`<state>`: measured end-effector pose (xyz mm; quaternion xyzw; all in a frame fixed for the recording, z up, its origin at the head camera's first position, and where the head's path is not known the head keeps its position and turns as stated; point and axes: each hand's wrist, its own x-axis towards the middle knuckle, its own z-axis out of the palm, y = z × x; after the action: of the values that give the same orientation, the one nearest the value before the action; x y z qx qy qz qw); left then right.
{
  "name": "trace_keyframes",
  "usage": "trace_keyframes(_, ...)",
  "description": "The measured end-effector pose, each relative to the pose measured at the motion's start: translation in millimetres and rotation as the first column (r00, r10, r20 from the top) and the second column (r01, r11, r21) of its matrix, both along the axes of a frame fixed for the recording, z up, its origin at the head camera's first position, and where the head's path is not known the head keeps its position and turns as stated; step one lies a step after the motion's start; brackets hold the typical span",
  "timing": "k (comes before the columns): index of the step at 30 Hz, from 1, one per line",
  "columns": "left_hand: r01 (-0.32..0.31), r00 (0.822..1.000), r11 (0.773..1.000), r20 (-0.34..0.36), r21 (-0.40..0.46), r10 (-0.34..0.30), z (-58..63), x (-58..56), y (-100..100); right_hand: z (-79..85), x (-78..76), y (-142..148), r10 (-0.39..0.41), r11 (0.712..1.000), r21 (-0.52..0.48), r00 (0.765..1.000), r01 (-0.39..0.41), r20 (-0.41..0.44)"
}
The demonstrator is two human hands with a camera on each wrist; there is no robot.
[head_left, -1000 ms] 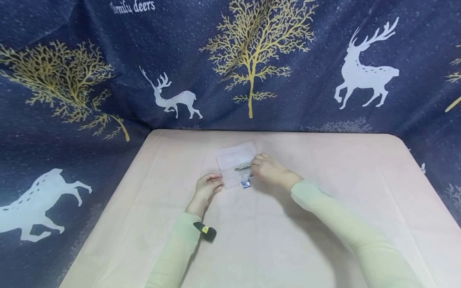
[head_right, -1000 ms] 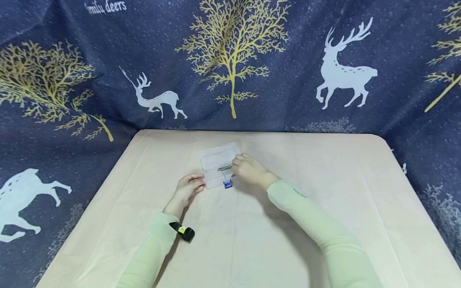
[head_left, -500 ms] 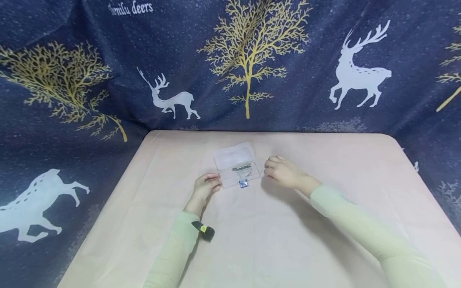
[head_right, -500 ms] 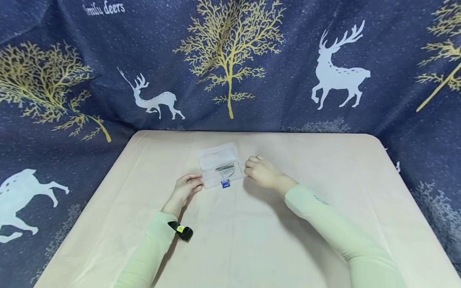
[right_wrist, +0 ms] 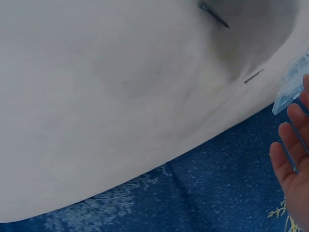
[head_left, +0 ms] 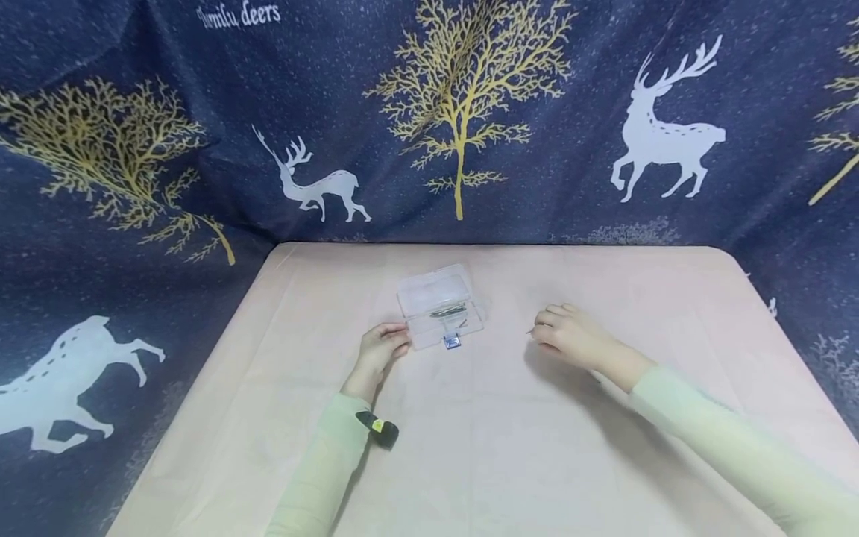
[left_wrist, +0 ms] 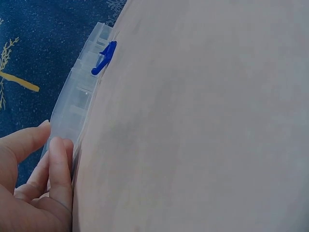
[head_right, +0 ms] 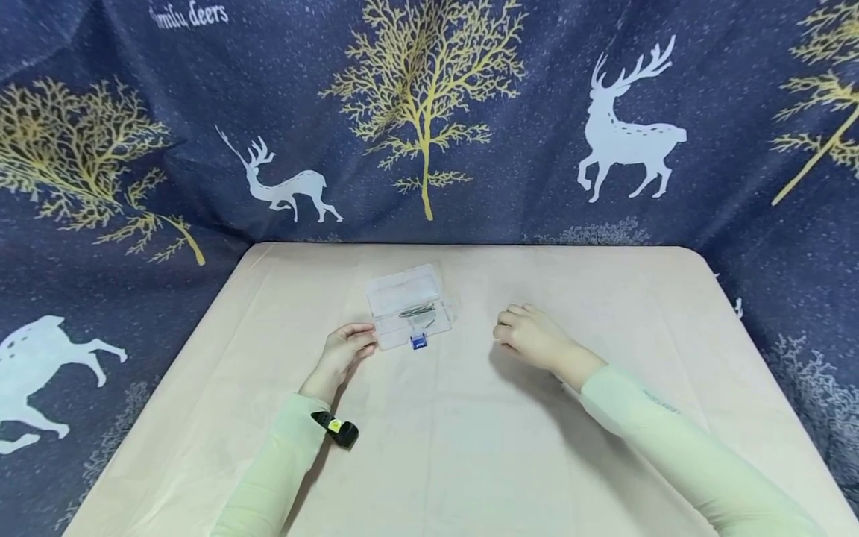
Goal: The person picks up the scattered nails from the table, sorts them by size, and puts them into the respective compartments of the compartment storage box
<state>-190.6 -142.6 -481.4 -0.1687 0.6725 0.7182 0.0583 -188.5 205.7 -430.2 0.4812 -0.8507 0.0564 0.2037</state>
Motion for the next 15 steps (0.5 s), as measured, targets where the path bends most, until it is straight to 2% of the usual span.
trace_keyframes(9,0.006,1.000,1.000,0.016,-0.012,-0.006,2.9,-0.7,-0.3,-1.1,21.2,16.2,-0.138,0.990,0.044,0.989,0.135,0.052)
trace_keyframes(12,0.009,1.000,1.000,0.016,-0.019,-0.009,4.1,-1.3,0.1,-1.3,26.0,20.1,-0.192,0.981,0.058,0.976,0.187,0.100)
trace_keyframes(15,0.010,1.000,1.000,0.023,-0.012,-0.010,4.0,-1.3,0.0,-1.7,30.1,24.5,-0.258,0.965,0.085,0.952,0.247,0.166)
